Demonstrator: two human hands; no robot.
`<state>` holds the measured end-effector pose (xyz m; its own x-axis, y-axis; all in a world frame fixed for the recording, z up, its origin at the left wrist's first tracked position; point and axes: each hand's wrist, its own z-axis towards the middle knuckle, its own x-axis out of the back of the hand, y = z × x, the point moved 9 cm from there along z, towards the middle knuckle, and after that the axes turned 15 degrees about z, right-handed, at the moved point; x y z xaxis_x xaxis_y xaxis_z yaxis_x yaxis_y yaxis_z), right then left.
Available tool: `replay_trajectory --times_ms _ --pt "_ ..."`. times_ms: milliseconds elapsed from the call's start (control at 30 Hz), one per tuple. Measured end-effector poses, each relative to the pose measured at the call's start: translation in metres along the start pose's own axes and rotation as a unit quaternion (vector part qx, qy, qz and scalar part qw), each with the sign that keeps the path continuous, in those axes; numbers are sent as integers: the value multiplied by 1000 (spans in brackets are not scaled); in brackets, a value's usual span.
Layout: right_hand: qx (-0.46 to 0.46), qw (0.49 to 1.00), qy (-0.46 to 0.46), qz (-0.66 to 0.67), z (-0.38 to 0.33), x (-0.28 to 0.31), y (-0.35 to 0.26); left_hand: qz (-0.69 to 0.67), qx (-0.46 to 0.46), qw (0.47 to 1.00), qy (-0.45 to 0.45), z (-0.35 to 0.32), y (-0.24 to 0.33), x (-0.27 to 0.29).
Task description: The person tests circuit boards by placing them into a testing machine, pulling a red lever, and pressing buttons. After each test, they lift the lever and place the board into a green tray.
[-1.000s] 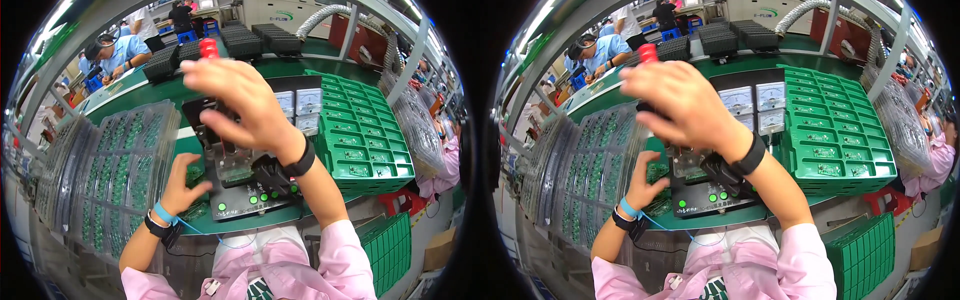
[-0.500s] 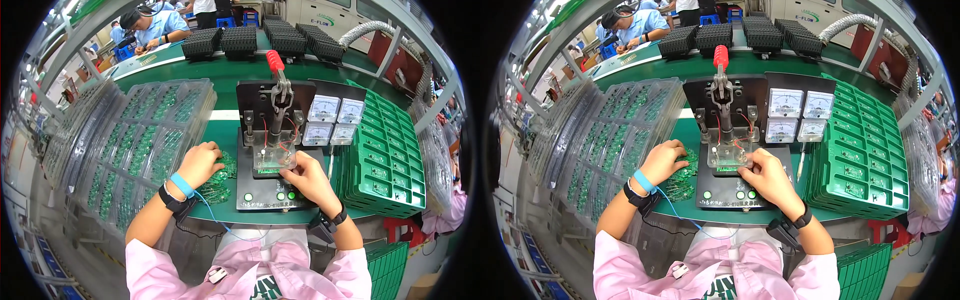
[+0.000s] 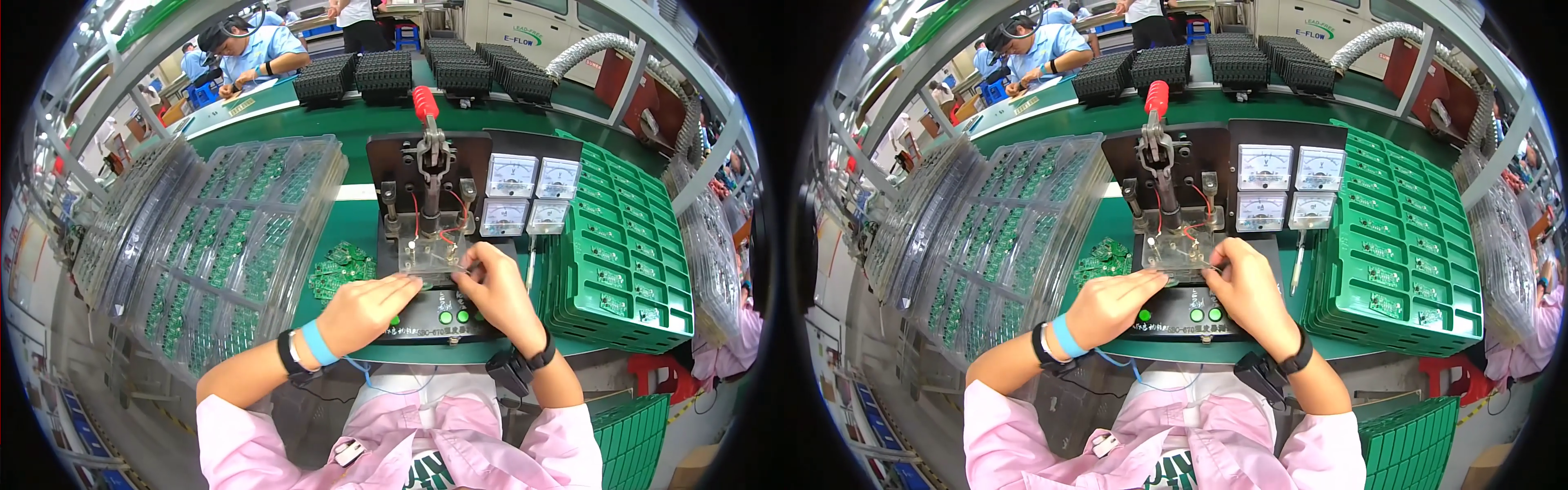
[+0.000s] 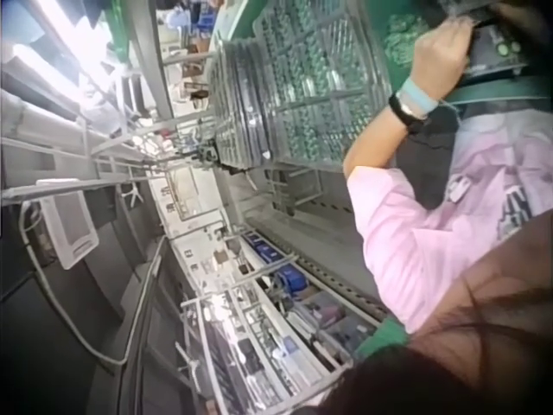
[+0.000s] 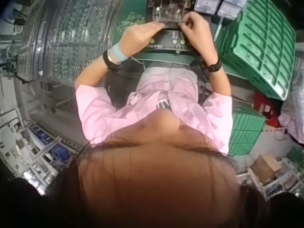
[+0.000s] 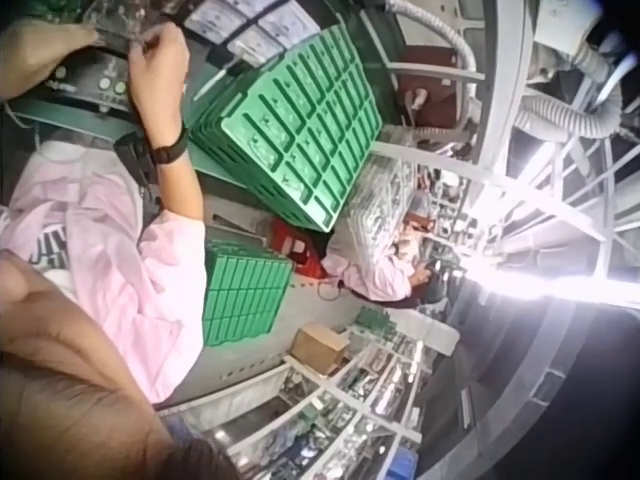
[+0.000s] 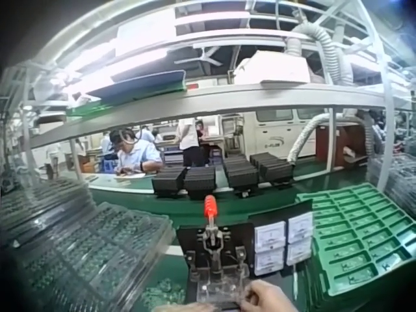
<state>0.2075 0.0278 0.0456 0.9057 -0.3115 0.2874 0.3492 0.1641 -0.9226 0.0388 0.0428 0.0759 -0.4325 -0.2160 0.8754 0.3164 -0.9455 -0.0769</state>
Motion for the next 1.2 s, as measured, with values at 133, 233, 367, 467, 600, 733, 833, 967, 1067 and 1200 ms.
replay_trajectory --times_ms 133,233,367,467,600,733,833,967,1067,1200 --pt "35 997 58 -32 -38 46 -16 80 -19 996 32 6 14 -24" --pt "47 980 192 18 -85 112 -17 119 -31 992 29 12 22 -37" --pt "129 886 445 -25 -149 239 -3 149 -24 988 -46 11 28 -49" --pt "129 830 534 -97 -192 319 6 155 12 984 -82 10 30 -51" --pt "93 809 555 -167 -235 398 37 131 40 983 -124 10 23 -58" --pt "17 811 460 -362 -227 423 70 77 47 984 -153 14 20 -66" --pt "-86 798 439 -405 -228 437 90 65 62 982 -167 15 27 -58" --pt "-18 813 413 -410 -233 451 90 27 63 983 -167 20 24 -56" --pt "25 790 446 -419 -236 451 80 14 49 983 -179 20 32 -49" --pt "91 768 477 -417 -211 381 33 -2 -12 995 -96 40 51 2"
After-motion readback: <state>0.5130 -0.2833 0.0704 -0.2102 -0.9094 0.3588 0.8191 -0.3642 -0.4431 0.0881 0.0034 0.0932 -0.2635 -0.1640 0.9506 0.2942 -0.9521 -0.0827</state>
